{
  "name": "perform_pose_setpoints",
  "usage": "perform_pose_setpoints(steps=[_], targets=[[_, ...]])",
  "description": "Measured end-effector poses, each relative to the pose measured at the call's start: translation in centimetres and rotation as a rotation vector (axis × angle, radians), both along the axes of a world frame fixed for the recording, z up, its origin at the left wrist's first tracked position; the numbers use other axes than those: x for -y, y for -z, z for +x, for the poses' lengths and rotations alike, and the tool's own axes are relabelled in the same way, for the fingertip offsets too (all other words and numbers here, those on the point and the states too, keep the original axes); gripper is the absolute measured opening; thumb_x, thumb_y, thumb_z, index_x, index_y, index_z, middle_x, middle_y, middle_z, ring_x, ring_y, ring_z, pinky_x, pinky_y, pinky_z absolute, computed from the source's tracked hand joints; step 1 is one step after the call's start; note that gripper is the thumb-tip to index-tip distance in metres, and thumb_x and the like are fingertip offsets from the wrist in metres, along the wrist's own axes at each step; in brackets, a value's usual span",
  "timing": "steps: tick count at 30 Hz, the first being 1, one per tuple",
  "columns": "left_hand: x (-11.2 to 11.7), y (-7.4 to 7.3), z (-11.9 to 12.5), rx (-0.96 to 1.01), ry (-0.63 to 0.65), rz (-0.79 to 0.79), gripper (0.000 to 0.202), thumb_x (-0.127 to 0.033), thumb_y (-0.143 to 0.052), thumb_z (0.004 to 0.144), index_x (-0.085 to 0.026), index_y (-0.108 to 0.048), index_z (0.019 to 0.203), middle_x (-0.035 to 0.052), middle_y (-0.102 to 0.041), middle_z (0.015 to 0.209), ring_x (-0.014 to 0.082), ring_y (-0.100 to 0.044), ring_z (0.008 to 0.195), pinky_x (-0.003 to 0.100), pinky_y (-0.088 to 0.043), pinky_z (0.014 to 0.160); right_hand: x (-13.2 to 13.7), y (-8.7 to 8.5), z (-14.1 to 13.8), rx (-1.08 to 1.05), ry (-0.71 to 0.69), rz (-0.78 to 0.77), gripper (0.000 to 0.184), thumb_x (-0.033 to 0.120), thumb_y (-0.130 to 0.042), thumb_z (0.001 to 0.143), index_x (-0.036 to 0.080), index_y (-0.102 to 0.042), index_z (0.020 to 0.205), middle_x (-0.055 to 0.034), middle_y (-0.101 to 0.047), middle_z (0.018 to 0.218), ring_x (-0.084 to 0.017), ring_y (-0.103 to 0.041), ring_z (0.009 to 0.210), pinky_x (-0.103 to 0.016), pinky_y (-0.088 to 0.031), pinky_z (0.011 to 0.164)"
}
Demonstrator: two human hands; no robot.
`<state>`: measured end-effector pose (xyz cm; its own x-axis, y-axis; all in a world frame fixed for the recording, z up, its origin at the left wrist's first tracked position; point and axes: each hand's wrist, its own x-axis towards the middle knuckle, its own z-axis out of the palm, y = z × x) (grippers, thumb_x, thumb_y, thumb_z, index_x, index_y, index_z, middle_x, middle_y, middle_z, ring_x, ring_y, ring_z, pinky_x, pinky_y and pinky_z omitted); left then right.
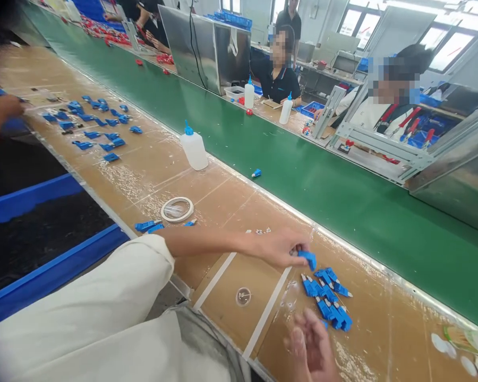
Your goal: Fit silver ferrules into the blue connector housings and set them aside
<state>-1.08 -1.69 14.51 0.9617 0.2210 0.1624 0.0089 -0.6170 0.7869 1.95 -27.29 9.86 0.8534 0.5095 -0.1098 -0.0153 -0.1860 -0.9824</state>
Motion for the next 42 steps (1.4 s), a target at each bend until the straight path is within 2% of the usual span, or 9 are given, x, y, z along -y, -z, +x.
perform_pose_setpoints(steps=[5,13,16,21,24,31,35,37,42], targets=[[4.2,-0.2,-5.9,0.107,0.076,0.170,0.015,-0.028,-0.056,0.091,-0.018,-0.057,0.102,0.0048,-0.067,0.085,0.0162,-0.060,0.071,0.027,-0.039,0.062,-3.2,0.5,-0.3,0.037,0.018,0.143,0.052,0.049,-0.082,0.076,0.014,-0.072,0.114,-0.0133,-0.078,0.096,-0.023,-0.072,0.074,-0.032,-0.059,0.060],[5.1,1.1,-8.5,0.189,0.063,0.252,0.009,-0.024,-0.051,0.092,-0.017,-0.054,0.097,0.0092,-0.064,0.089,0.0205,-0.063,0.079,0.030,-0.042,0.065,-4.2,-0.2,-1.5,-0.053,-0.028,0.132,0.048,0.050,-0.087,0.067,0.013,-0.077,0.096,-0.0079,-0.074,0.072,-0.017,-0.065,0.057,-0.028,-0.052,0.050],[5.2,0.9,-9.5,0.156,0.065,0.024,0.014,-0.029,-0.060,0.090,-0.017,-0.055,0.096,0.0079,-0.066,0.091,0.0189,-0.064,0.082,0.029,-0.044,0.069,-4.4,-0.9,-2.2,-0.055,-0.059,0.116,0.043,0.050,-0.084,0.072,0.014,-0.077,0.095,-0.0065,-0.073,0.073,-0.017,-0.064,0.060,-0.027,-0.052,0.052],[3.9,0.8,-10.2,-0.155,0.123,-0.884,0.052,-0.065,-0.073,0.077,-0.017,-0.057,0.089,0.0015,-0.066,0.075,0.0123,-0.063,0.065,0.025,-0.048,0.060,-4.5,-1.5,-3.0,-0.098,-0.165,0.088,0.042,0.053,-0.079,0.073,0.015,-0.078,0.089,-0.0040,-0.068,0.065,-0.015,-0.057,0.054,-0.025,-0.046,0.047],[3.0,1.8,-10.1,-0.306,0.186,-1.241,0.060,-0.064,-0.087,0.059,-0.015,-0.059,0.080,0.0012,-0.066,0.069,0.0095,-0.062,0.057,0.021,-0.047,0.054,-4.7,-1.5,-3.4,-0.103,-0.206,0.067,0.042,0.054,-0.078,0.073,0.015,-0.078,0.089,-0.0026,-0.065,0.064,-0.013,-0.053,0.052,-0.024,-0.044,0.047],[0.3,4.2,-10.7,-0.152,0.015,-1.538,0.042,-0.029,-0.093,0.063,-0.012,-0.069,0.092,0.0024,-0.070,0.077,0.0085,-0.067,0.061,0.013,-0.047,0.051,-7.0,-1.1,-0.7,0.088,-0.238,-0.081,0.053,0.058,-0.074,0.079,0.018,-0.072,0.113,0.0008,-0.062,0.069,-0.013,-0.051,0.053,-0.026,-0.044,0.050],[-2.4,5.7,-10.2,0.024,-0.305,-1.681,0.005,-0.009,-0.071,0.084,-0.009,-0.069,0.089,0.0047,-0.068,0.078,0.0057,-0.062,0.058,0.011,-0.047,0.049,-9.2,-0.6,2.8,0.202,-0.373,-0.301,0.054,0.064,-0.077,0.068,0.015,-0.074,0.091,-0.0032,-0.067,0.071,-0.017,-0.058,0.063,-0.031,-0.047,0.057],[-3.3,6.2,-9.8,0.053,-0.397,-1.731,0.013,-0.006,-0.059,0.091,-0.009,-0.067,0.083,0.0045,-0.064,0.073,0.0057,-0.060,0.057,0.010,-0.046,0.048,-9.7,-0.6,3.4,0.176,-0.508,-0.353,0.049,0.064,-0.078,0.068,0.016,-0.075,0.081,-0.0034,-0.068,0.068,-0.018,-0.058,0.062,-0.031,-0.047,0.057],[-3.5,6.7,-9.4,0.070,-0.363,-1.816,0.016,-0.003,-0.052,0.093,-0.008,-0.067,0.090,0.0059,-0.065,0.075,0.0075,-0.063,0.059,0.012,-0.046,0.048,-8.7,0.2,1.2,0.054,-0.685,-0.357,0.047,0.058,-0.082,0.068,0.018,-0.077,0.092,-0.0046,-0.071,0.076,-0.019,-0.062,0.069,-0.032,-0.051,0.065]])
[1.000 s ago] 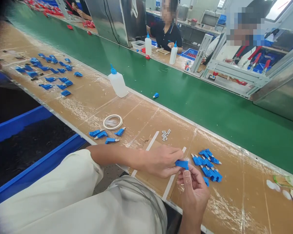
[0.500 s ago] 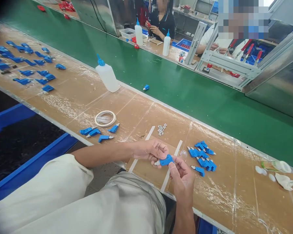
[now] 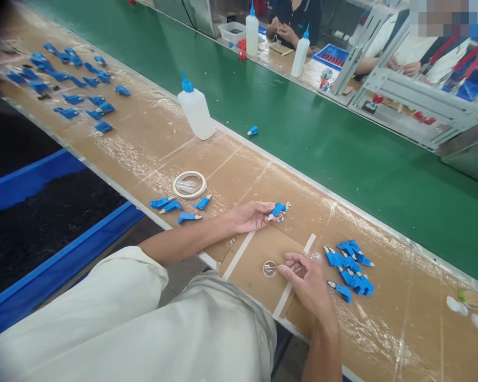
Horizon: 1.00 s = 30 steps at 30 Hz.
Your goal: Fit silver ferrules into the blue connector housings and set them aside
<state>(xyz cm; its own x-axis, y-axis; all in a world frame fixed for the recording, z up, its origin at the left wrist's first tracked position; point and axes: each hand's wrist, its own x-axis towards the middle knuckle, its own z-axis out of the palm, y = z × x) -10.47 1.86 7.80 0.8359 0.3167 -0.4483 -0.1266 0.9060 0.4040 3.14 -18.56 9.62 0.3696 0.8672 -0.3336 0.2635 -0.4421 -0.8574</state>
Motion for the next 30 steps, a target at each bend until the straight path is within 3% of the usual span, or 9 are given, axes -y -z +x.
perform_pose_setpoints(steps=[7,13,19,23,30], targets=[[0.4,0.9,0.0,-0.013,0.018,-0.058,0.011,-0.003,-0.056,0.092,-0.010,-0.062,0.085,0.0062,-0.067,0.074,0.0091,-0.065,0.060,0.012,-0.047,0.048,0.6,2.5,-2.3,-0.114,0.104,0.104,0.040,0.056,-0.082,0.069,0.020,-0.074,0.083,-0.0058,-0.070,0.080,-0.017,-0.060,0.065,-0.031,-0.052,0.061],[0.2,1.2,0.0,-0.006,-0.001,-0.061,0.010,-0.004,-0.057,0.091,-0.009,-0.062,0.085,0.0061,-0.066,0.072,0.0090,-0.065,0.058,0.012,-0.047,0.048,0.5,2.0,-2.0,-0.027,0.010,0.169,0.034,0.054,-0.076,0.078,0.020,-0.076,0.075,-0.0051,-0.066,0.073,-0.017,-0.060,0.064,-0.029,-0.049,0.056],[0.2,1.1,0.1,-0.019,0.022,-0.039,0.015,-0.003,-0.052,0.094,-0.008,-0.063,0.086,0.0075,-0.068,0.074,0.0087,-0.066,0.058,0.011,-0.048,0.048,0.6,1.3,-2.4,0.247,-0.020,0.182,0.032,0.053,-0.068,0.085,0.021,-0.074,0.083,-0.0050,-0.069,0.078,-0.019,-0.064,0.068,-0.030,-0.053,0.062],[0.2,1.2,-0.1,0.009,-0.004,-0.033,0.014,-0.003,-0.055,0.092,-0.009,-0.063,0.082,0.0059,-0.065,0.073,0.0082,-0.065,0.058,0.010,-0.048,0.048,0.8,0.8,-2.6,0.245,-0.025,0.139,0.036,0.055,-0.066,0.085,0.021,-0.074,0.095,-0.0063,-0.072,0.086,-0.021,-0.069,0.076,-0.031,-0.056,0.065],[0.2,1.1,-0.2,0.000,-0.007,-0.020,0.016,-0.004,-0.052,0.094,-0.009,-0.063,0.083,0.0057,-0.066,0.073,0.0084,-0.066,0.059,0.011,-0.047,0.049,0.0,1.0,-3.4,0.266,0.017,0.142,0.034,0.054,-0.069,0.084,0.021,-0.076,0.087,-0.0041,-0.068,0.077,-0.018,-0.062,0.065,-0.030,-0.052,0.061]])
